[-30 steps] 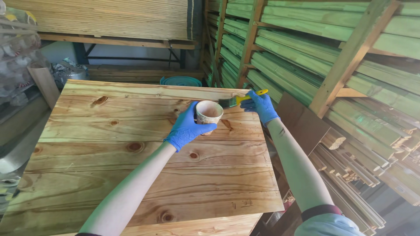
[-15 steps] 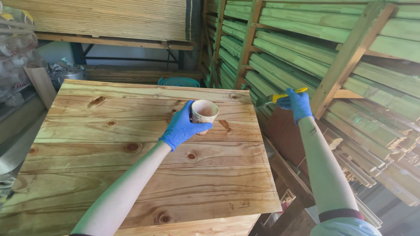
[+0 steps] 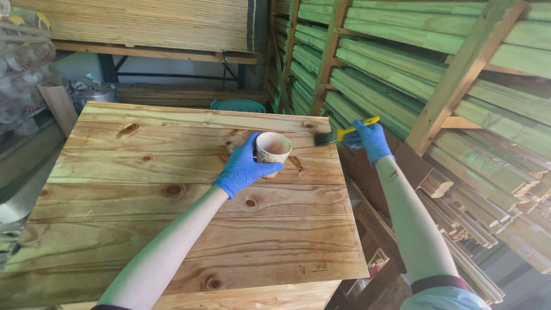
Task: The person applies a clear stain or finish to a wooden dog house using a paintbrush, dipping the brush into a cup of liquid and spreading it across the exterior panels and the interior walls.
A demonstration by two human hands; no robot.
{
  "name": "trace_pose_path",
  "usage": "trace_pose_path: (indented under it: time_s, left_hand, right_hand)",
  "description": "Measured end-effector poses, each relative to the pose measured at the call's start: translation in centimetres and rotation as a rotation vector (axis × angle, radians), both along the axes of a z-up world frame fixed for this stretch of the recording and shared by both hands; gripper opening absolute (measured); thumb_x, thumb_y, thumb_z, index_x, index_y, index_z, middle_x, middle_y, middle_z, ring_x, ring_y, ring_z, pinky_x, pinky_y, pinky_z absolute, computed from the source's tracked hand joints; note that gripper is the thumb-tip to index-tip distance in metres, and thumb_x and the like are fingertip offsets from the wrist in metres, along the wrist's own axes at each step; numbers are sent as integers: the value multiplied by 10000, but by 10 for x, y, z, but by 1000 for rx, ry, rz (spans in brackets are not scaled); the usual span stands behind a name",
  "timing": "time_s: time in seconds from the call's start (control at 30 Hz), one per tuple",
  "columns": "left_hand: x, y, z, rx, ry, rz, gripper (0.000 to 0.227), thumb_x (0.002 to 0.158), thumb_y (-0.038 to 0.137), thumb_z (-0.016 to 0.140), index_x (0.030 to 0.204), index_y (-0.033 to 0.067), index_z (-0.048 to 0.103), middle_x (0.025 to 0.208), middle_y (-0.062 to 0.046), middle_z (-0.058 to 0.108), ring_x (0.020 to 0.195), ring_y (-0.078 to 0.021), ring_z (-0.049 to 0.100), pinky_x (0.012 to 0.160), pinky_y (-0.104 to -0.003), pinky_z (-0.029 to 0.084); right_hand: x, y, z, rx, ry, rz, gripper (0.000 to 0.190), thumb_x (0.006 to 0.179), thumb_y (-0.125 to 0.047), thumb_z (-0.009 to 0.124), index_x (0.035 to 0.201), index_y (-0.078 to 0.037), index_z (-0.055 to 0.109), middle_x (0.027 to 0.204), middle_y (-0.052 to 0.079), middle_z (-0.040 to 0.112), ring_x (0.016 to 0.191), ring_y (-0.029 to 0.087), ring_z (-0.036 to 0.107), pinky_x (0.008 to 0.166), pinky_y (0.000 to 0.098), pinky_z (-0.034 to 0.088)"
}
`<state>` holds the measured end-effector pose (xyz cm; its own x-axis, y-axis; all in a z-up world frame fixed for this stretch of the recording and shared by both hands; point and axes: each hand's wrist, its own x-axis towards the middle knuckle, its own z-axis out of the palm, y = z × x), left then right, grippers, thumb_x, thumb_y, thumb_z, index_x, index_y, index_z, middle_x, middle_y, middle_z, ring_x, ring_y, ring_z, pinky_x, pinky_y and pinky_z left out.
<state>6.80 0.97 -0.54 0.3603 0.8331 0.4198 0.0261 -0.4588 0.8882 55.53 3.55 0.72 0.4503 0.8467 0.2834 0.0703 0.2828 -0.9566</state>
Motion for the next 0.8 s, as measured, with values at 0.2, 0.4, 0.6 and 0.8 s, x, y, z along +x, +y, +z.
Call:
trace_pose_path:
  time_s: [0.2, 0.4, 0.6, 0.8]
  left_hand:
    - [-20, -22, 6, -8, 28, 21, 961, 741, 286, 1177, 1589, 208, 732, 1558, -146, 857, 1479, -380, 808, 1267, -506, 676]
    - [-52, -77, 6, -69, 129, 53, 989, 711, 282, 1171, 1598, 233, 736, 1554, -110, 870, 1462, -362, 824, 1270, -511, 680]
    - [-82, -166, -21, -29, 128, 70, 975, 719, 331, 1154, 1596, 228, 741, 1577, -110, 875, 1516, -372, 795, 1329, -575, 635]
    - [-119, -260, -67, 2, 71, 146, 860, 717, 329, 1106, 1507, 241, 777, 1404, 39, 949, 1264, -157, 900, 1091, -359, 696]
  right_hand:
    - [-3, -53, 22, 66, -40, -148, 308, 1176, -220, 822, 1332, 9, 688, 946, 320, 876, 720, 365, 924, 619, 520, 801]
    - [-124, -177, 34, 248, -70, -65, 248, 1310, -313, 687, 1443, -118, 763, 1061, 265, 888, 938, 333, 939, 757, 427, 802]
    - [-210, -279, -2, 437, 132, 12, 207, 1280, -286, 754, 1367, -99, 732, 999, 265, 869, 809, 306, 927, 613, 334, 740]
    - [-276, -351, -63, 566, 97, 231, 351, 1257, -390, 821, 1449, -111, 728, 948, 109, 874, 861, 257, 916, 651, 296, 769]
